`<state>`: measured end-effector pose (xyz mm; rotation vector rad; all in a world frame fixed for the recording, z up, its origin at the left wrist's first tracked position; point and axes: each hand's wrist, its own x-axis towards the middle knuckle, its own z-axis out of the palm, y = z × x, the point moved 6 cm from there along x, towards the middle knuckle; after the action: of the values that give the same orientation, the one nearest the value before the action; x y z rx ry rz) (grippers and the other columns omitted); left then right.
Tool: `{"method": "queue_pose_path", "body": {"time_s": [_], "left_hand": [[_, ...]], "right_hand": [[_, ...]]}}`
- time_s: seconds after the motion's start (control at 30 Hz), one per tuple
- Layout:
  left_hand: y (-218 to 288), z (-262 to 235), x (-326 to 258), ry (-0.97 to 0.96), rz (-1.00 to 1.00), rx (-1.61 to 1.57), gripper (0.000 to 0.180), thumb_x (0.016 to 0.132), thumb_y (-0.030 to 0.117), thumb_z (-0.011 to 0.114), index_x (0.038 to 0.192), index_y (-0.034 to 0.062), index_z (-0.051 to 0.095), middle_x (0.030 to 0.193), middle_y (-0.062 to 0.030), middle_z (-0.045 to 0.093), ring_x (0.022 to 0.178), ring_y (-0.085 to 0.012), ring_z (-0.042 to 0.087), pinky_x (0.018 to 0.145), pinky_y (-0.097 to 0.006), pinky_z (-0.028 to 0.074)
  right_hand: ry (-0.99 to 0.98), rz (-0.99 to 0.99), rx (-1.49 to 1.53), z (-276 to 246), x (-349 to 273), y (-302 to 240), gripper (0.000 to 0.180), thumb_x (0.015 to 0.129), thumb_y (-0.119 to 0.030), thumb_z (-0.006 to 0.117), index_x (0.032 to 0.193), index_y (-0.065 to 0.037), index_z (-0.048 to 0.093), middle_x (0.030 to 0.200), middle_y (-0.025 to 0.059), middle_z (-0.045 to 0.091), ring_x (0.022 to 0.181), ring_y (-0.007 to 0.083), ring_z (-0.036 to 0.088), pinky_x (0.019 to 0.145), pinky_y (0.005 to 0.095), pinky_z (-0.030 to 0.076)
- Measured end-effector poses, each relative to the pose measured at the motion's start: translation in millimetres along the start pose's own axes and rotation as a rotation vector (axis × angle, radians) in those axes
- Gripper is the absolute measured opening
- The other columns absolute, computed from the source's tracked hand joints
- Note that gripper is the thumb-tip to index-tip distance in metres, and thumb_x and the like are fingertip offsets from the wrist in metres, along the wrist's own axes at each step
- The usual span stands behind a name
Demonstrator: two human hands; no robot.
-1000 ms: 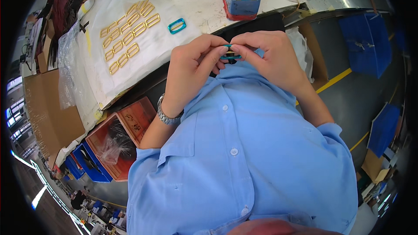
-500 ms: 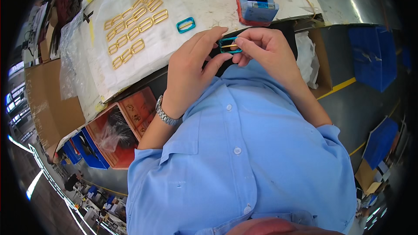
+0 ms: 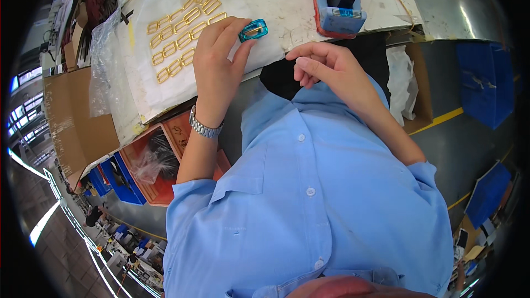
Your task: Wrapping gold metal buckles with blue protective adhesive tape at a workbench.
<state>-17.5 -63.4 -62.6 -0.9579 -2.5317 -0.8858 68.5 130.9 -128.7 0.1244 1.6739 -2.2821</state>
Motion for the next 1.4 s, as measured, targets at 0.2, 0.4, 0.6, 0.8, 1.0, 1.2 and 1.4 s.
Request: {"method": "queue_pose_path", "body": {"time_s": [0.2,0.4,0.6,0.8,1.0,1.2,1.4], "left_hand": [[-14.6,4.6,-4.8,-0.078,-0.050,0.062,0.036,0.085,0.006,0.086,0.120,0.0052,0.077,0.117,-0.0122,0.073,0.107,-0.0336,0.066,0.094,-0.043,0.055],[-12.5,-3.0,-3.7,-0.075,-0.018,0.097,0.035,0.086,0.006,0.085,0.121,0.0055,0.078,0.119,-0.0118,0.073,0.102,-0.0318,0.067,0.090,-0.042,0.056],[-43.7,-54.2,-11.7,-0.033,-0.288,0.153,0.015,0.091,0.005,0.079,0.106,0.0044,0.075,0.095,-0.0097,0.074,0.090,-0.0263,0.070,0.080,-0.039,0.058],[-50.6,-52.7,-22.8,-0.227,-0.047,0.394,0.015,0.092,0.004,0.075,0.107,0.0059,0.072,0.100,-0.0117,0.072,0.097,-0.0335,0.068,0.084,-0.045,0.056],[-66.6,-65.2,-31.1,-0.330,-0.078,0.476,0.018,0.091,0.001,0.073,0.108,0.0048,0.068,0.107,-0.0132,0.071,0.102,-0.0349,0.066,0.088,-0.046,0.055],[-62.5,-65.1,-28.5,-0.330,-0.011,0.438,0.020,0.090,-0.001,0.073,0.109,0.0039,0.066,0.102,-0.0145,0.072,0.100,-0.0361,0.067,0.089,-0.046,0.056],[-82.3,-66.5,-26.7,-0.240,-0.042,0.450,0.018,0.092,0.002,0.073,0.109,0.0048,0.067,0.095,-0.0133,0.072,0.091,-0.0349,0.069,0.081,-0.045,0.057]], "right_hand": [[0.025,0.039,-0.046,-10.9,-12.8,2.5,0.024,0.110,-0.016,0.065,0.123,0.001,0.075,0.094,0.0042,0.075,0.083,0.0100,0.070,0.077,0.0266,0.059],[0.011,0.002,-0.135,-13.4,-33.9,-31.4,0.019,0.110,-0.014,0.066,0.116,0.001,0.077,0.089,0.0030,0.074,0.082,0.0081,0.068,0.077,0.0243,0.056],[0.473,-0.360,-0.291,-55.8,-56.0,-86.9,0.018,0.108,-0.016,0.071,0.112,0.000,0.078,0.086,-0.0012,0.068,0.077,0.0043,0.059,0.070,0.0199,0.047],[0.573,-0.481,-0.488,-80.8,-36.1,-85.1,0.026,0.107,-0.023,0.075,0.120,-0.001,0.074,0.104,0.0004,0.071,0.083,0.0066,0.061,0.078,0.0236,0.050],[0.579,-0.412,-0.470,-70.7,-23.4,-76.3,0.036,0.101,-0.035,0.081,0.112,-0.001,0.076,0.107,0.0051,0.068,0.078,0.0108,0.063,0.072,0.0268,0.052],[0.617,-0.433,-0.735,-64.8,-15.9,-83.3,0.039,0.098,-0.039,0.081,0.110,-0.001,0.075,0.103,0.0074,0.065,0.078,0.0146,0.063,0.075,0.0312,0.053],[0.581,-0.396,-0.700,-70.2,-7.7,-76.3,0.035,0.098,-0.034,0.081,0.110,-0.001,0.073,0.108,0.0032,0.068,0.083,0.0114,0.062,0.075,0.0286,0.051]]}}
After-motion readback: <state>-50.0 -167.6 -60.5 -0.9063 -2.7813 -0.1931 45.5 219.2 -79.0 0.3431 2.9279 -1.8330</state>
